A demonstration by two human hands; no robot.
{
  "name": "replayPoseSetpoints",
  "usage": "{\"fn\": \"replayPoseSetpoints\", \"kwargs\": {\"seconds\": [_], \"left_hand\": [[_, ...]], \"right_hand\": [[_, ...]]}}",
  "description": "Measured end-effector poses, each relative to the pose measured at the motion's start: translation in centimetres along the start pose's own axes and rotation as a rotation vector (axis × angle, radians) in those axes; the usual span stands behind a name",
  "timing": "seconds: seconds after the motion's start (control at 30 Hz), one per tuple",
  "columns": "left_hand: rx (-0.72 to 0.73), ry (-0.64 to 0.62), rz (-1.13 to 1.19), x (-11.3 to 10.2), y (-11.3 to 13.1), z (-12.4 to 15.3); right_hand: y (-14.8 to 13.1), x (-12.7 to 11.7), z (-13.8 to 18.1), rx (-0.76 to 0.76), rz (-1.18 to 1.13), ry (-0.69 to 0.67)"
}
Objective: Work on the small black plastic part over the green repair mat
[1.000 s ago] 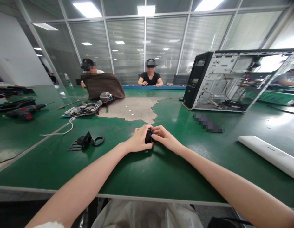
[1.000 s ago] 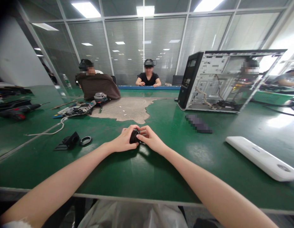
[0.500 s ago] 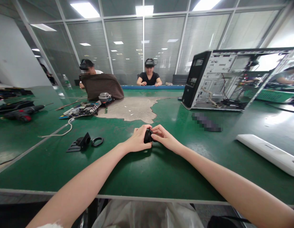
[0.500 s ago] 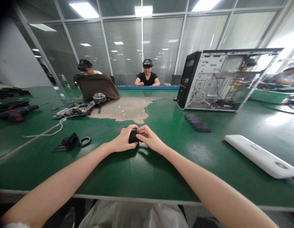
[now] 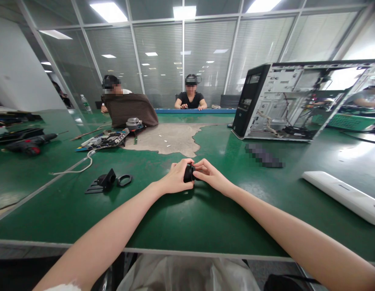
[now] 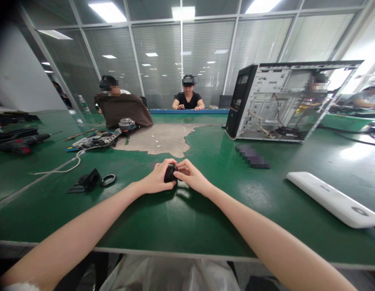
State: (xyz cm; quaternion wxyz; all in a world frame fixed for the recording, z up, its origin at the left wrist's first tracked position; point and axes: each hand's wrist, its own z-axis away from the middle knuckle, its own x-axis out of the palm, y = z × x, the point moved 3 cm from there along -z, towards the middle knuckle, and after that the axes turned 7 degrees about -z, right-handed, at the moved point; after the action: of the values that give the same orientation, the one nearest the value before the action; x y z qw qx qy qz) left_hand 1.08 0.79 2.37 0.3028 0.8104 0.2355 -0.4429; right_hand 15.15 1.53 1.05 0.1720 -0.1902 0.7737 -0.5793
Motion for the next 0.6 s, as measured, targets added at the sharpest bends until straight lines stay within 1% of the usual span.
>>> {"fn": "replayPoseSetpoints", "kwargs": {"seconds": [0.17,0.4,0.6], "left_hand": [[0.002,0.009,0.009,-0.02,0.04,0.01],[-0.003,0.000,-0.006,0.08,-0.12,0.00],[-0.006,-0.002,0.008,0.09,-0.16,-0.02]], "right_hand": [[0.34,-0.06,-0.07,0.034,-0.002,0.017],[-0.05,0.13,0.05,-0.023,-0.041,-0.044],[-0.15,0.30,-0.02,-0.036,-0.021,0.032]]}}
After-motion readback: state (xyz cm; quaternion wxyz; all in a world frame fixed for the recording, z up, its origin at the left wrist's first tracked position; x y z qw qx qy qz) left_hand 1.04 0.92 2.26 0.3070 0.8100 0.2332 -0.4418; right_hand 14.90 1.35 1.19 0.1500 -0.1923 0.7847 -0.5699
